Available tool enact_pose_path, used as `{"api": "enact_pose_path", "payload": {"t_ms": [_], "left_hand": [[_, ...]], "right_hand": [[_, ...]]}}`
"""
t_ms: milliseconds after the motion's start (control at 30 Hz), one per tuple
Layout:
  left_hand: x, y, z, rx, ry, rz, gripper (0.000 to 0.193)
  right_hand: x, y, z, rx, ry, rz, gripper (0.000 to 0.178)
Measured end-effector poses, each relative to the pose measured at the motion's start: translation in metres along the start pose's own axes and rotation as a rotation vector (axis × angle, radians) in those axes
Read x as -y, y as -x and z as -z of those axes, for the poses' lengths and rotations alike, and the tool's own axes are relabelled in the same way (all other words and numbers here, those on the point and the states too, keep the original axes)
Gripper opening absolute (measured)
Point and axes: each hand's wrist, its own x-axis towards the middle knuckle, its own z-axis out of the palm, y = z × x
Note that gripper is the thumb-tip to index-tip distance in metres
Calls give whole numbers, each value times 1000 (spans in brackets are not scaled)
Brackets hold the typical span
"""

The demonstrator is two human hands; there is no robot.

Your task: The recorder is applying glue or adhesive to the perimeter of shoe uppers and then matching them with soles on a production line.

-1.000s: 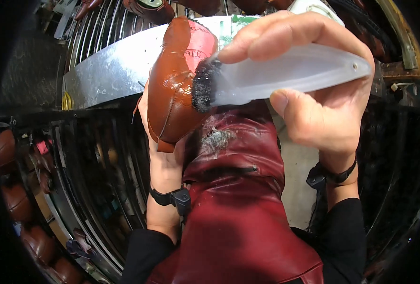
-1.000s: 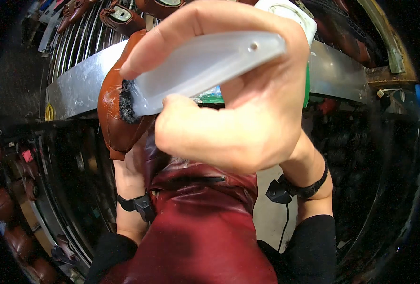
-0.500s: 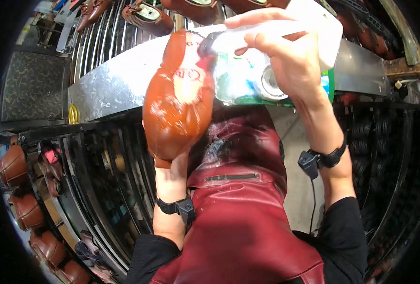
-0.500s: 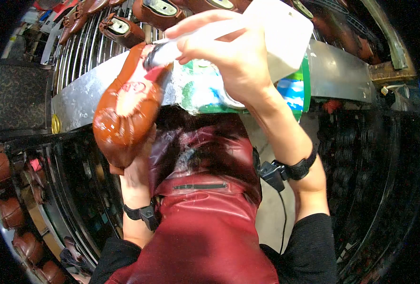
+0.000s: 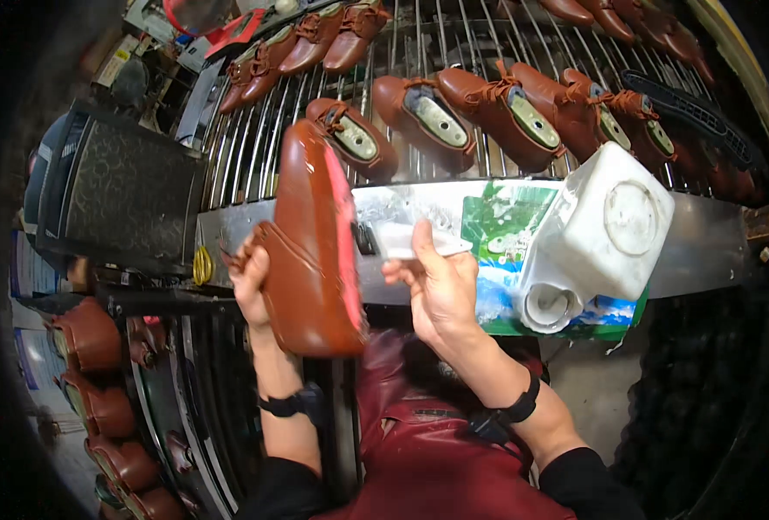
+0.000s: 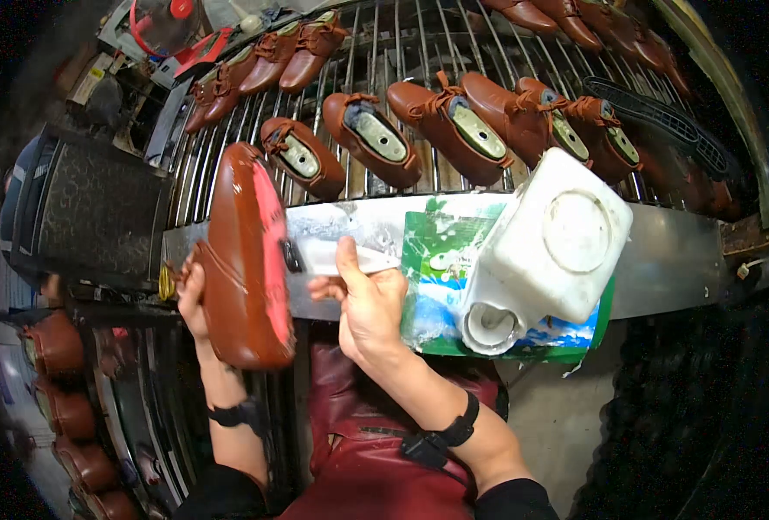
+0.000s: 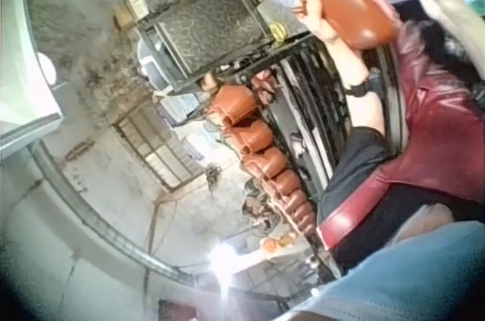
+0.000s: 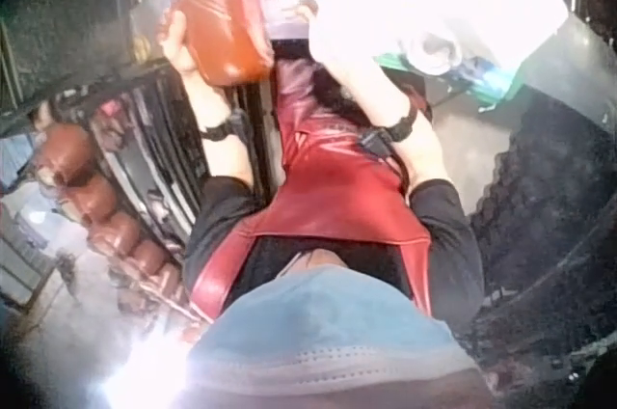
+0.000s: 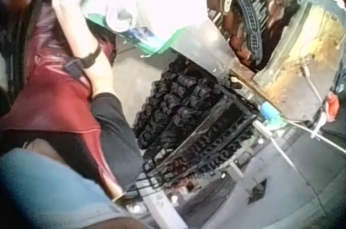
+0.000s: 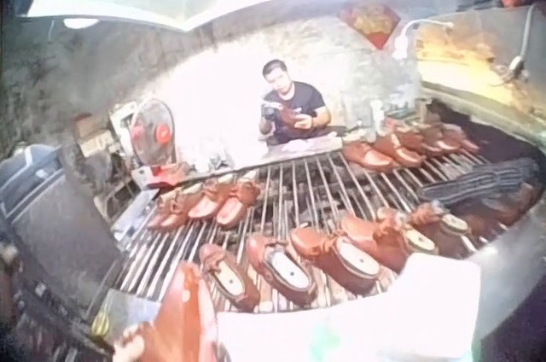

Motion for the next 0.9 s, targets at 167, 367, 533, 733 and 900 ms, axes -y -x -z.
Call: {"api": "enact_pose_path", "payload": {"t_ms": [167, 367, 533, 733, 900], "left_hand": [[-13, -164, 21, -97, -447, -13, 30], [53, -290, 5, -257, -1690, 29, 46], [34, -274, 9, -191, -1718, 93, 68], [-137, -117, -68, 89, -1813, -137, 70], [-392, -33, -9, -481, -2431, -613, 70]], "right_hand": [[49, 17, -11, -57, 87, 232, 27], [60, 61, 17, -162, 245, 306, 22], [64, 71, 23, -201, 240, 326, 23], [81, 98, 63, -234, 225, 367, 33], [95, 129, 85, -90, 284, 309, 35]]}}
